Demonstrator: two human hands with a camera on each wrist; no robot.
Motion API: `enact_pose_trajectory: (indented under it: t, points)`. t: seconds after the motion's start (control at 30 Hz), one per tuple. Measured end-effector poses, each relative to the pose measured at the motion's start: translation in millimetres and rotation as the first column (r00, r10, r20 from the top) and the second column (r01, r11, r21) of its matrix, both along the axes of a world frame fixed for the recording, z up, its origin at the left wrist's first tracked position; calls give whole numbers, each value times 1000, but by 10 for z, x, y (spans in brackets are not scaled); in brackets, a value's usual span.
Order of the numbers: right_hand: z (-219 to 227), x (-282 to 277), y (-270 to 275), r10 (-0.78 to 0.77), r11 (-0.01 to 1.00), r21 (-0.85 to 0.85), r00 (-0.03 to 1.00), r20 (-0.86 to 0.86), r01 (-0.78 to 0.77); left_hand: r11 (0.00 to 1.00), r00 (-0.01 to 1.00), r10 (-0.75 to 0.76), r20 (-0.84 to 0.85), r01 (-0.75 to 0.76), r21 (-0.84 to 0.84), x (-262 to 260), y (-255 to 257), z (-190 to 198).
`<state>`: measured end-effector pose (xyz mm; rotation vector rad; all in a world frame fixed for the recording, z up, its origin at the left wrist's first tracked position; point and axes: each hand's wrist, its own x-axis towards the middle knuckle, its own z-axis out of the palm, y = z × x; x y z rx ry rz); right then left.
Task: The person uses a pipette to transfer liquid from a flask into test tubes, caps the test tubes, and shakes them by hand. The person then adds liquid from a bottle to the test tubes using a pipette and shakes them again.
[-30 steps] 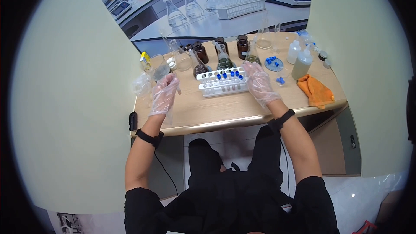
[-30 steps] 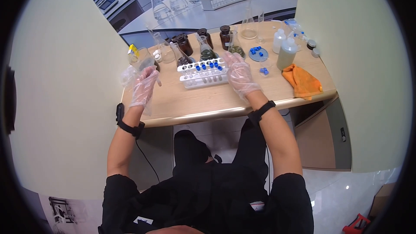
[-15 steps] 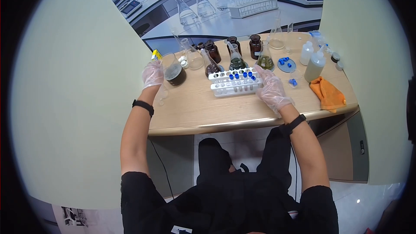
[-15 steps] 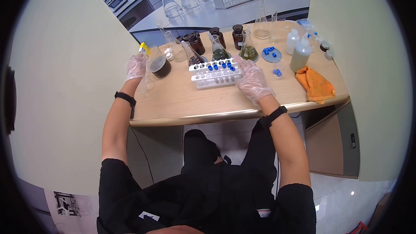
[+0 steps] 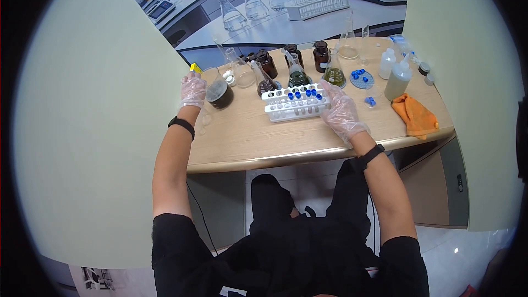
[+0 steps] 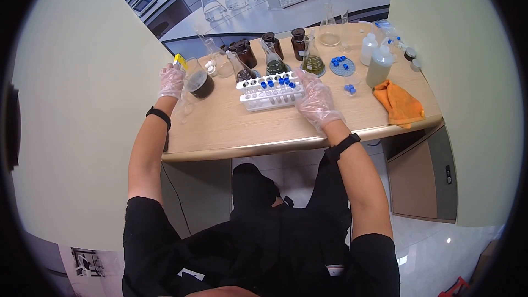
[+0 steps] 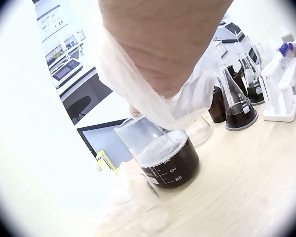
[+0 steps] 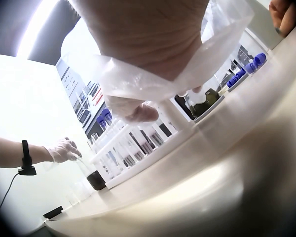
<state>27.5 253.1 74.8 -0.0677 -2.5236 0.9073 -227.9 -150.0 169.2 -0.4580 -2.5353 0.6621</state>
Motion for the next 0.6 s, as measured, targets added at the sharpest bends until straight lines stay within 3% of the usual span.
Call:
enact_pose_trajectory:
  t: [0.53,0.6]
  points:
    - [24,13,-20,-13,1000,20,1000,8,13,996,999,-45,-7,45,-75,-111,-137,-82]
    - [21,14,-18,-6,1000,3,1000,8,6,991,998,38,-53,-31,127,-224,-174,-143]
